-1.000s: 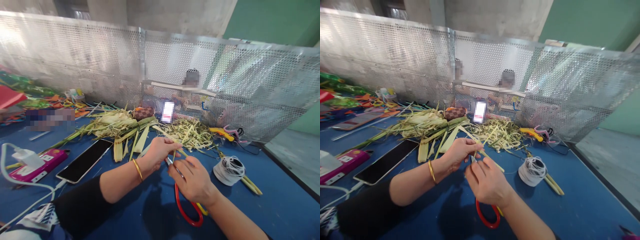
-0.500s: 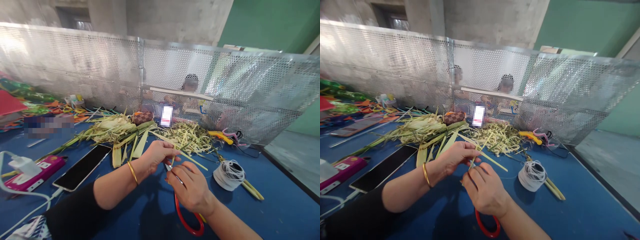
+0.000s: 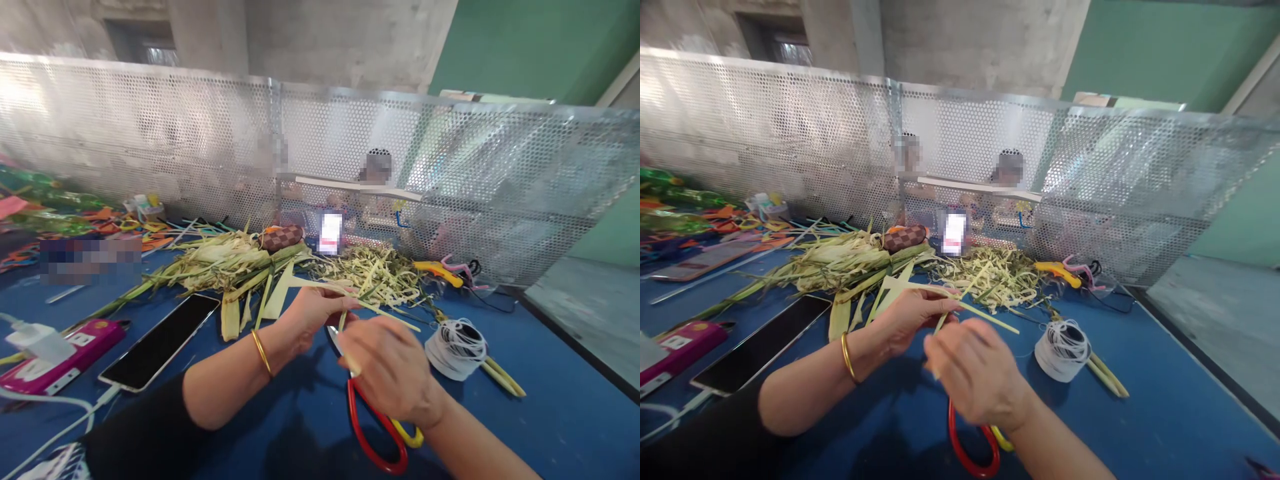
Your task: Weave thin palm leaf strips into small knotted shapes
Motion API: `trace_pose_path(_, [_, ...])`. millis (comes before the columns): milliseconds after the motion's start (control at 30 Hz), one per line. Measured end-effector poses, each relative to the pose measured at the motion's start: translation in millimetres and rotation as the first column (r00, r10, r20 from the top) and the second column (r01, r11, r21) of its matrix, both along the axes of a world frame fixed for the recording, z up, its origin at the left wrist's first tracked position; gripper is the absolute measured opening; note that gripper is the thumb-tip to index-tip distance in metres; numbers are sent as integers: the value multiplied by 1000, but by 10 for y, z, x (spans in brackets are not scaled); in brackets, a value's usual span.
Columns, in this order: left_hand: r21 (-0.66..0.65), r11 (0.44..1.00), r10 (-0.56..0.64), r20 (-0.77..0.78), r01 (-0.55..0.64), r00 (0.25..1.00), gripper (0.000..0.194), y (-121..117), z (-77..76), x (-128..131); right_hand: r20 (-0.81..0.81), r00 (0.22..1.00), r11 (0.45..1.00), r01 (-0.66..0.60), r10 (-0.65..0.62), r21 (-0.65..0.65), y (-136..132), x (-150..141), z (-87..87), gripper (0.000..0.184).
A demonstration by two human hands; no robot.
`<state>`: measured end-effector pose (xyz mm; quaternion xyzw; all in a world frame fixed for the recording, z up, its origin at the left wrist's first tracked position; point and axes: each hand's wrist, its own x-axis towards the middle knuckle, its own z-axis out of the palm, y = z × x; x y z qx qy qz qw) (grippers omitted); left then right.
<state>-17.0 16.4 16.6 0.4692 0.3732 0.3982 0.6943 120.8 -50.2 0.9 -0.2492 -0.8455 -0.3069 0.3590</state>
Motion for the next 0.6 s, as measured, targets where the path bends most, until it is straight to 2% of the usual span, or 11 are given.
trace_pose_path(33, [7, 1000, -5, 9, 5, 1000, 13, 6, 10, -7, -103, 989, 995, 101, -102, -11, 27, 56, 34, 23])
trace_pose_path(100, [17, 1000, -13, 10, 13, 1000, 14, 13, 30, -17, -261, 918, 952, 270, -300, -146, 84, 160, 83, 26])
trace_pose_path(167, [28, 999, -18, 5, 18, 1000, 14, 12, 40, -18, -248, 870, 874, 325, -426, -361, 133, 225, 103, 24])
trace_pose_path(267, [91, 995, -27, -32, 30, 999, 15, 8, 16, -4, -116, 861, 700, 316, -495, -640, 159, 220, 91, 23])
trace_pose_path(333, [161, 987, -2, -80, 15, 997, 20, 14, -25, 11, -102, 856, 602, 267, -506, -752, 145, 171, 82, 28])
trace_pose_path(433, [212, 977, 43, -122, -17, 992, 27, 37, -90, 31, -146, 855, 509, 152, -498, -847, 104, 108, 109, 28])
trace_pose_path(533, [207, 978, 54, -122, -28, 991, 31, 66, -120, 38, -227, 851, 405, -18, -474, -914, 76, 106, 177, 28])
trace_pose_path(600, [205, 978, 52, -119, -27, 991, 31, 79, -112, 30, -300, 834, 315, -161, -463, -935, 79, 129, 213, 27])
